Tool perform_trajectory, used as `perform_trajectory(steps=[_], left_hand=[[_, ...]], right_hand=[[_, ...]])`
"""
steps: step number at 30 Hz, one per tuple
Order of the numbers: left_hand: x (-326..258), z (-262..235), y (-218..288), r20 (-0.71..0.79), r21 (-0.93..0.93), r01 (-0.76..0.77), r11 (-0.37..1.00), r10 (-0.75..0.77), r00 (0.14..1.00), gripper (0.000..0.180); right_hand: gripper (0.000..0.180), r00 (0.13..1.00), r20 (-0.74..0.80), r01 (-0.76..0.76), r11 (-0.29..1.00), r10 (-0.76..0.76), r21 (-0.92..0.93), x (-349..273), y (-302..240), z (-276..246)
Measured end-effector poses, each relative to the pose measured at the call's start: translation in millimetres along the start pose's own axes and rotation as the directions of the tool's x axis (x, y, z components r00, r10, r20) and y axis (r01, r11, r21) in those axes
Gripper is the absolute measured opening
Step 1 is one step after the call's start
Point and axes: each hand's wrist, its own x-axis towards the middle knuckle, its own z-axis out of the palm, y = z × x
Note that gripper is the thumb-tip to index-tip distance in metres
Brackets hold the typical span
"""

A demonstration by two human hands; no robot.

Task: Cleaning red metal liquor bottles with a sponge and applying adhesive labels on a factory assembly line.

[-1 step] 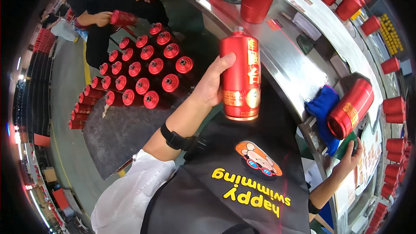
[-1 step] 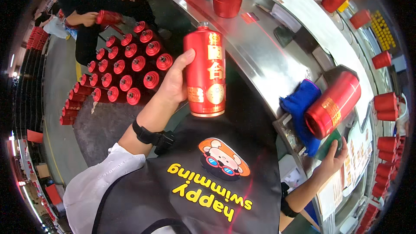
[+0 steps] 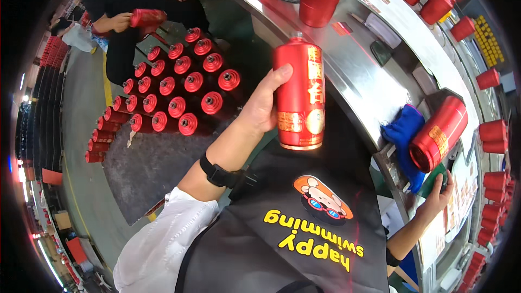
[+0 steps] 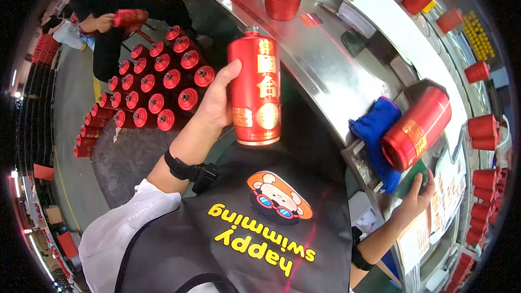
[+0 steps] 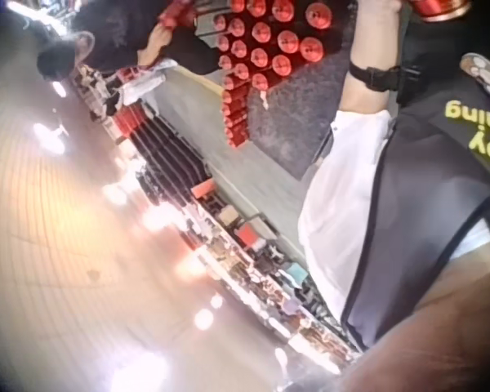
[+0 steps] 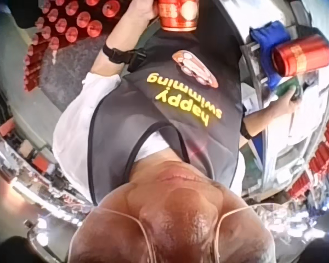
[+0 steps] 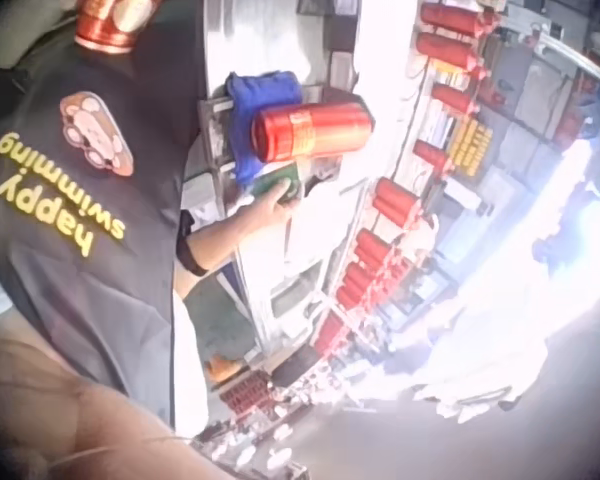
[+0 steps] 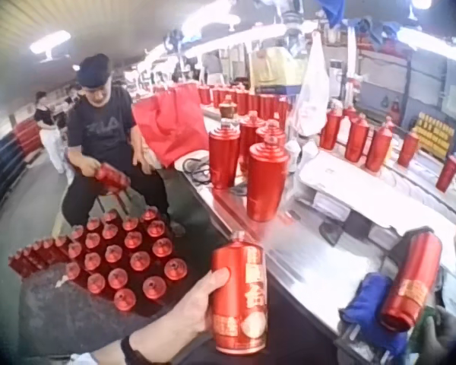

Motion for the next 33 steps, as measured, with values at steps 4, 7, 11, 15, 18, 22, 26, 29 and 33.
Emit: perform_trajectory(steps=[4, 7, 11, 15, 18, 22, 26, 29, 33], left_hand=[[-4, 3, 1, -0.040, 0.006, 0.005, 1.000, -0.004, 0.999, 0.061], [-4, 0, -2, -0.010, -0.029, 0.016, 0.999, -0.016, 1.000, 0.059], [-3, -3, -7, -0.011, -0.056, 0.014, 0.998, -0.015, 1.000, 0.058], [-1, -9, -13, -0.004, -0.100, 0.037, 0.994, -0.038, 0.999, 0.061], [1, -18, -19, 0.034, -0.166, 0.059, 0.984, -0.054, 0.998, 0.063], [1, -25, -26, 0.032, -0.130, 0.064, 0.989, -0.061, 0.998, 0.076], [0, -19, -29, 0.099, -0.166, 0.118, 0.979, -0.102, 0.990, 0.078], [-3, -16, -35, 0.157, -0.194, 0.114, 0.974, -0.084, 0.984, 0.079], [-6, -16, -45, 0.216, -0.246, 0.137, 0.959, -0.084, 0.973, 0.081]], right_hand=[[0.031, 1.000, 0.006, -0.021, 1.000, 0.020, 0.013, 1, 4, -4], [0.032, 1.000, -0.005, -0.028, 1.000, 0.028, 0.009, -2, -1, -5], [0.032, 0.997, -0.040, -0.056, 0.995, 0.059, 0.079, -5, -10, -2], [0.031, 0.994, -0.032, -0.091, 0.954, 0.104, 0.284, -2, -5, -9], [0.029, 0.989, 0.028, -0.144, 0.911, 0.145, 0.387, 6, 6, -20], [0.026, 0.989, 0.085, -0.144, 0.892, 0.119, 0.429, 7, 4, -24], [0.029, 0.995, -0.047, -0.052, 0.880, 0.085, 0.473, -8, -38, -25], [0.035, 0.974, 0.163, 0.041, 0.837, -0.155, 0.546, -32, -76, -17], [0.040, 0.857, 0.471, 0.031, 0.934, -0.209, 0.357, -69, -111, 31]])
